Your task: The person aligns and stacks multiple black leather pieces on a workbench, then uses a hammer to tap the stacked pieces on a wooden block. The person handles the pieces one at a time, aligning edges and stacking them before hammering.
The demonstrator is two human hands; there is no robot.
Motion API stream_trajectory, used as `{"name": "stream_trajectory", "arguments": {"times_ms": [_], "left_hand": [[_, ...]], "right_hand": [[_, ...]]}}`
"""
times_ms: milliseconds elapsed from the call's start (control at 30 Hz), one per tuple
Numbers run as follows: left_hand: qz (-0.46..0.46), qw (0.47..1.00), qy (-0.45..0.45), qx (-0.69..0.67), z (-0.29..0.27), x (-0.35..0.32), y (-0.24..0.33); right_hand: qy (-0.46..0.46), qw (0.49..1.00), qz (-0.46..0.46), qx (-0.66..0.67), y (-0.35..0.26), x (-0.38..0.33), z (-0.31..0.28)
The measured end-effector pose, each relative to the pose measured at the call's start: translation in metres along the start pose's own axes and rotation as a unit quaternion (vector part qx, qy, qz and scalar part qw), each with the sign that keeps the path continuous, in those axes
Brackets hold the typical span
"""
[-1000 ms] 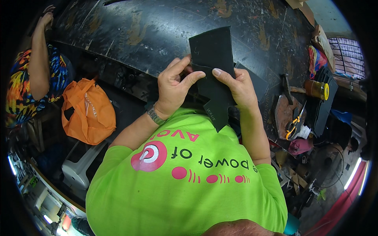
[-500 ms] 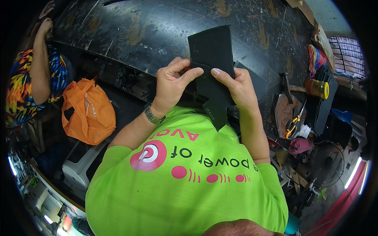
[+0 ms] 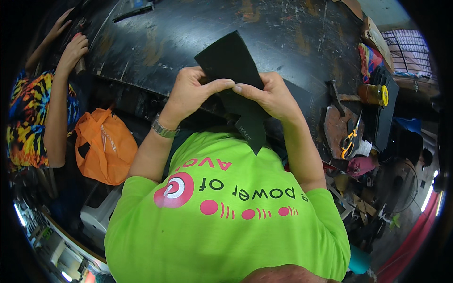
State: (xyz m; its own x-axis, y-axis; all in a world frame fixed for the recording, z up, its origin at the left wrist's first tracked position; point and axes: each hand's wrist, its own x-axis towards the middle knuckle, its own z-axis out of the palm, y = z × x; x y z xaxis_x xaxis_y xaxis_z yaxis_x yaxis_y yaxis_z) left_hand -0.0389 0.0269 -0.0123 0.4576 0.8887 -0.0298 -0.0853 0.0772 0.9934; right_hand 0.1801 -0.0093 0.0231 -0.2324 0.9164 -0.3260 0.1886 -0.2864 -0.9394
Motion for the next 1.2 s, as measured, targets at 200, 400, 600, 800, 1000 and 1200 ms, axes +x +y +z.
{"name": "stream_trajectory", "arguments": {"times_ms": [200, 400, 600, 800, 1000, 1200], "left_hand": [[0.035, 0.996, 0.055, -0.061, 0.003, 0.005, -0.008], [0.002, 0.997, 0.077, -0.014, -0.01, -0.001, -0.01], [-0.068, 0.987, 0.103, 0.102, -0.025, -0.006, 0.003], [0.016, 0.89, 0.22, 0.399, -0.032, -0.016, 0.023], [0.179, 0.754, -0.01, 0.632, -0.011, -0.015, 0.006], [0.142, 0.778, -0.051, 0.61, -0.009, -0.021, -0.015]], "right_hand": [[0.017, 0.999, 0.005, 0.033, 0.008, -0.005, -0.003], [0.098, 0.991, 0.051, 0.079, 0.01, -0.011, -0.014], [0.203, 0.973, -0.045, -0.103, 0.015, 0.025, -0.01], [0.273, 0.797, -0.272, -0.466, 0.018, 0.042, 0.002], [0.12, 0.881, -0.345, -0.3, 0.031, 0.019, 0.044], [0.128, 0.839, -0.263, -0.459, 0.051, 0.008, 0.043]]}}
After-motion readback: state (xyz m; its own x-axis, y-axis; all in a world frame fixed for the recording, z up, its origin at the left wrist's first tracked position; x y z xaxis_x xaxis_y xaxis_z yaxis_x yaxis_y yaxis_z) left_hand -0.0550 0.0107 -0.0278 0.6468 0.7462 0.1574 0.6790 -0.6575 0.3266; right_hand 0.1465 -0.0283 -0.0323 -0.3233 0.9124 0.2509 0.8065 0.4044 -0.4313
